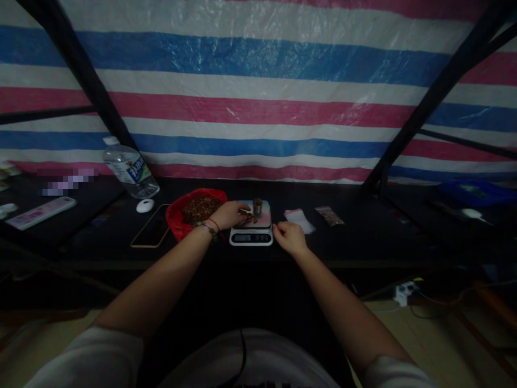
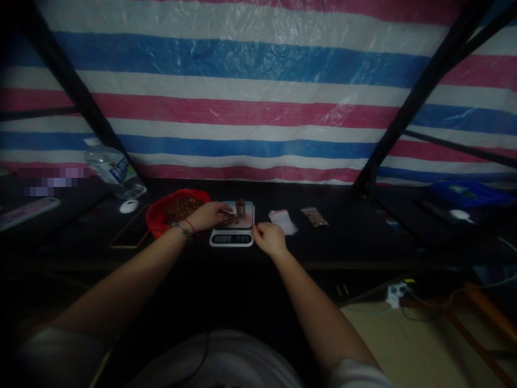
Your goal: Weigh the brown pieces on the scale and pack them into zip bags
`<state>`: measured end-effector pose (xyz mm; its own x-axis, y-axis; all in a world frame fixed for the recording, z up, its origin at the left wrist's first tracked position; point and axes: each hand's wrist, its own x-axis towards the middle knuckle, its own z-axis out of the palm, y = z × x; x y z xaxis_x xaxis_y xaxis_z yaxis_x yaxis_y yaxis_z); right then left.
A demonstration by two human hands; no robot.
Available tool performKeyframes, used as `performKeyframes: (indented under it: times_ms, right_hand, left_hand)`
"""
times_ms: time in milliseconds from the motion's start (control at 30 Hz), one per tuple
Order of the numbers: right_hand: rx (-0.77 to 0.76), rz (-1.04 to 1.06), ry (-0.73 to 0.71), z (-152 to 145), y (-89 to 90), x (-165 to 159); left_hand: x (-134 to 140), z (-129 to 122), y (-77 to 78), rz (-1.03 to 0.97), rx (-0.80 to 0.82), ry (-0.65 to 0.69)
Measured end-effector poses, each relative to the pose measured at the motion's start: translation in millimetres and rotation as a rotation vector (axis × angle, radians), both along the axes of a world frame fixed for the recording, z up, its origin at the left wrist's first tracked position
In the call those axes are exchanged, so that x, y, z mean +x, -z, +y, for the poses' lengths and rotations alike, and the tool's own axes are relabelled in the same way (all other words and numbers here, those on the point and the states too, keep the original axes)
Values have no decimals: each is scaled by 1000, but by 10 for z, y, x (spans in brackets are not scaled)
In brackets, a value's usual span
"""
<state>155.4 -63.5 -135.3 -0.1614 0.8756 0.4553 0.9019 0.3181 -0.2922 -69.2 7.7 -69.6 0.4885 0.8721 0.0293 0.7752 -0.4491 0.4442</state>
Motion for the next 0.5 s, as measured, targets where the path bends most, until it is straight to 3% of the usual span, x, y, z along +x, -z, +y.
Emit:
performKeyframes:
  times_ms: [300, 500]
  right_hand:
    - [22, -16, 14, 14, 31, 11]
    - [28, -42, 48, -11, 8, 2]
  left_hand:
    - [-458, -146, -117, 31, 223, -174]
    - [-682, -349, -43, 95, 317, -204]
